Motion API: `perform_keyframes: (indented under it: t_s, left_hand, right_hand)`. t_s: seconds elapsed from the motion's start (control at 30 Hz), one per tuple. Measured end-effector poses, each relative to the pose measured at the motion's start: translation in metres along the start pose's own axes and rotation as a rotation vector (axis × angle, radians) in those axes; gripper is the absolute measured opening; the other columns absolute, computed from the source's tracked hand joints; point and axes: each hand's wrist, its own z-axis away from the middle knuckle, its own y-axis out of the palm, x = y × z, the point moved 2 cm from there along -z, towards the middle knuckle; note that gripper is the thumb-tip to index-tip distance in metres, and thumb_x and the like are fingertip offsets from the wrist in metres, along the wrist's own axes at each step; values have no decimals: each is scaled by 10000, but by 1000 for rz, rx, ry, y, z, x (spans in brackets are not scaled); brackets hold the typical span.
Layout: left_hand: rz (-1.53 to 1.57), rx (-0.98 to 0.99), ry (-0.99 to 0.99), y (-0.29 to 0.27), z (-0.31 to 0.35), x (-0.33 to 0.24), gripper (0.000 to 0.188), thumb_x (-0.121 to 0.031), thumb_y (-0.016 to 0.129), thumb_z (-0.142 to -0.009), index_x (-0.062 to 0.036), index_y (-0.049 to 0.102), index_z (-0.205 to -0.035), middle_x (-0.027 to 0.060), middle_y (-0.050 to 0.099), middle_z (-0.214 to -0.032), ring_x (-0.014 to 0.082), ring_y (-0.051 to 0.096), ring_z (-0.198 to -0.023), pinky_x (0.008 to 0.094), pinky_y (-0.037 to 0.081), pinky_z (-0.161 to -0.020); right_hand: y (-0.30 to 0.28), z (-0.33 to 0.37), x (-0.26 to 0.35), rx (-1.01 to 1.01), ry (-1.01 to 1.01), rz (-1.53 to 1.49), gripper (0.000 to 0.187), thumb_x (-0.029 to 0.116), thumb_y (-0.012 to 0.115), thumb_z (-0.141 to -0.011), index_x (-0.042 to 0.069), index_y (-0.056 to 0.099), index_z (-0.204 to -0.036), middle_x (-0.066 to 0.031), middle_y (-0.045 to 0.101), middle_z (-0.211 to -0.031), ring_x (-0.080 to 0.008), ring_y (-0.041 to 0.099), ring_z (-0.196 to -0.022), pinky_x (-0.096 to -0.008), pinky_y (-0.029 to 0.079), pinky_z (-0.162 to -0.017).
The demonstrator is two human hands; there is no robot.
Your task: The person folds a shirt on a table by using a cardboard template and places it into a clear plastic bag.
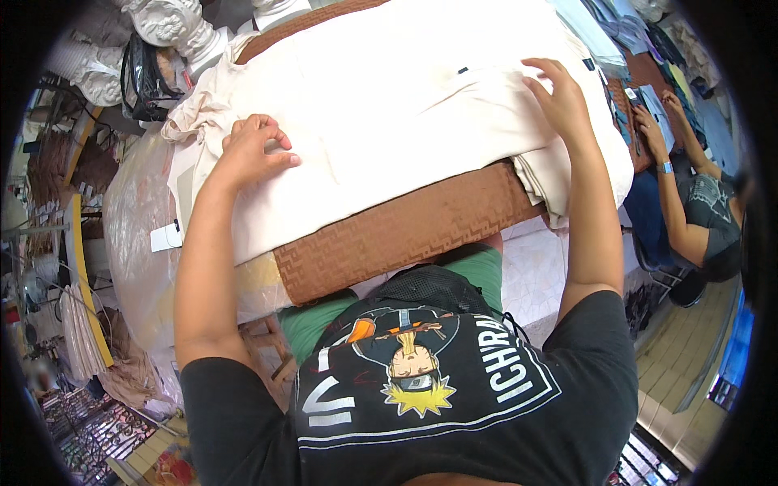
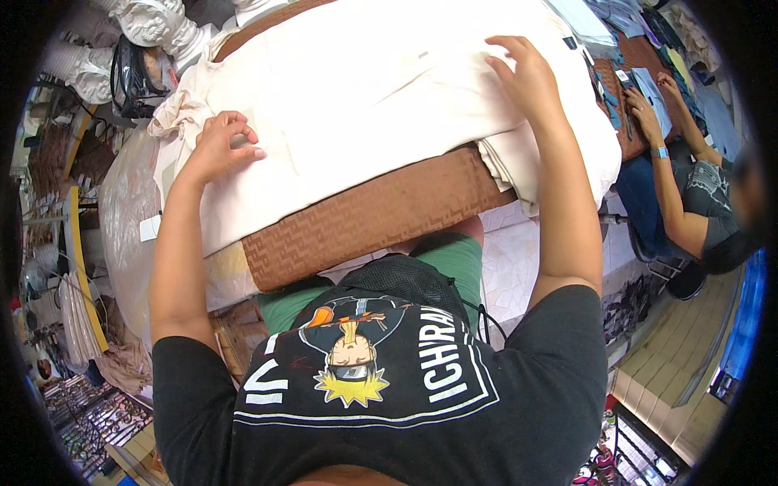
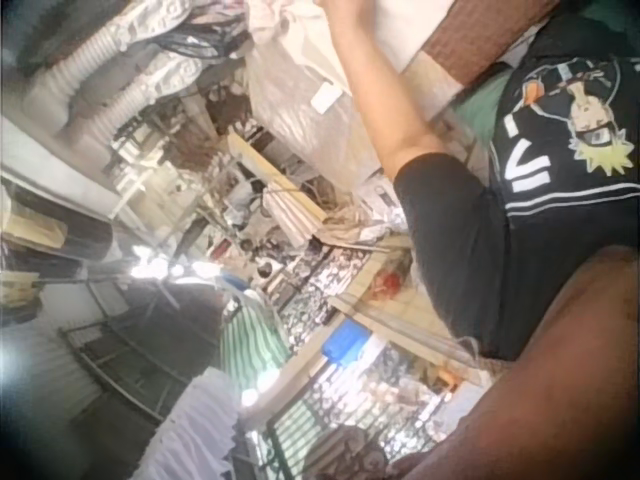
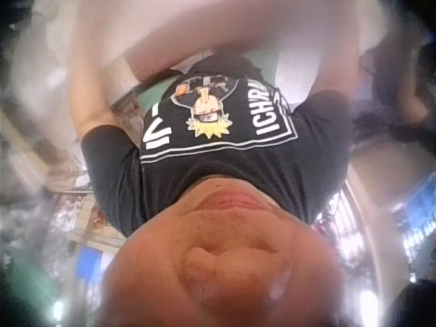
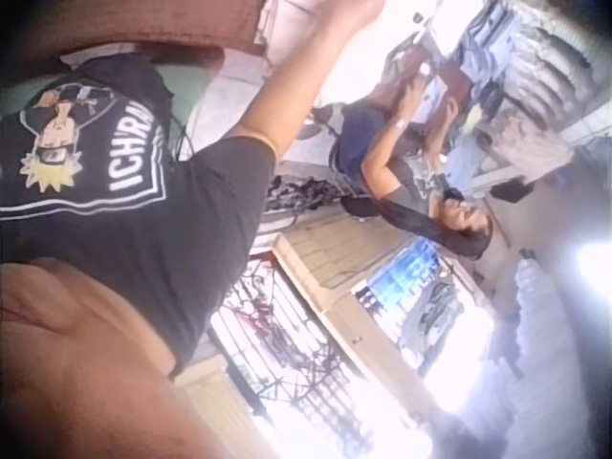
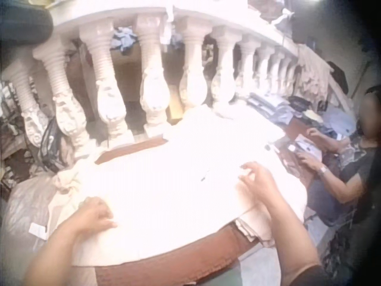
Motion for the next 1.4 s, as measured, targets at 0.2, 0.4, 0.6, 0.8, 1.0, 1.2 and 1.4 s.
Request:
perform_keyframes:
  t_s: [0.2, 0.4, 0.6, 0.8, 1.0, 1.2, 1.4]
  left_hand:
    - [-5, 72, 106, -5, -15, 11, 208, -287, 753, -661, -133, 662, -769, 111, 384, -1403, 308, 301, -1313, 448, 242, -1060]
    - [109, 86, 107, -3, -21, 25, 177, -190, 734, -693, -80, 633, -789, 141, 385, -1394, 317, 354, -1288, 385, 305, -1040]
    - [94, -251, 317, 5, -30, -43, 280, -244, 696, -762, -101, 617, -990, 114, 468, -1320, 307, 422, -1227, 406, 328, -1020]
    - [301, -405, 339, 42, -79, -176, 386, -393, 647, -803, -123, 615, -1077, 92, 587, -1165, 270, 496, -1133, 439, 368, -937]
    - [506, -270, 99, 60, -115, -208, 346, -379, 678, -769, -111, 652, -986, 63, 660, -991, 220, 596, -933, 403, 389, -864]
    - [566, -456, 177, 69, -114, -210, 195, -263, 716, -735, -100, 647, -816, 18, 651, -837, 188, 601, -802, 380, 394, -796]
    - [602, -571, 267, 71, -109, -211, 122, -150, 714, -722, -91, 625, -780, 9, 630, -777, 168, 596, -751, 335, 414, -755]
  right_hand:
    - [27, -26, 5, 97, -183, 112, 182, 109, 583, -843, 70, 636, -1012, -95, 605, -1118, -265, 535, -1070, -359, 424, -913]
    - [24, -25, 14, 135, 21, -11, 151, 121, 583, -842, 53, 647, -961, -101, 619, -1063, -286, 587, -943, -355, 450, -860]
    - [24, -35, 16, 10, -201, -6, 157, 129, 608, -820, 62, 661, -952, -101, 623, -1066, -294, 570, -991, -359, 458, -862]
    - [37, -38, 26, -4, -331, 74, 175, 177, 653, -734, 75, 681, -873, -122, 622, -1070, -301, 551, -1014, -381, 427, -911]
    - [29, -24, 29, 71, -251, 33, 107, 169, 649, -753, 91, 690, -812, -74, 654, -919, -268, 566, -950, -396, 374, -971]
    - [25, -13, 28, 53, -148, -9, 104, 192, 666, -779, 130, 694, -858, -25, 653, -804, -203, 572, -896, -510, 206, -1061]
    - [27, -13, 29, 70, -163, -18, 111, 202, 680, -770, 143, 699, -862, -2, 647, -796, -194, 563, -889, -526, 172, -1069]
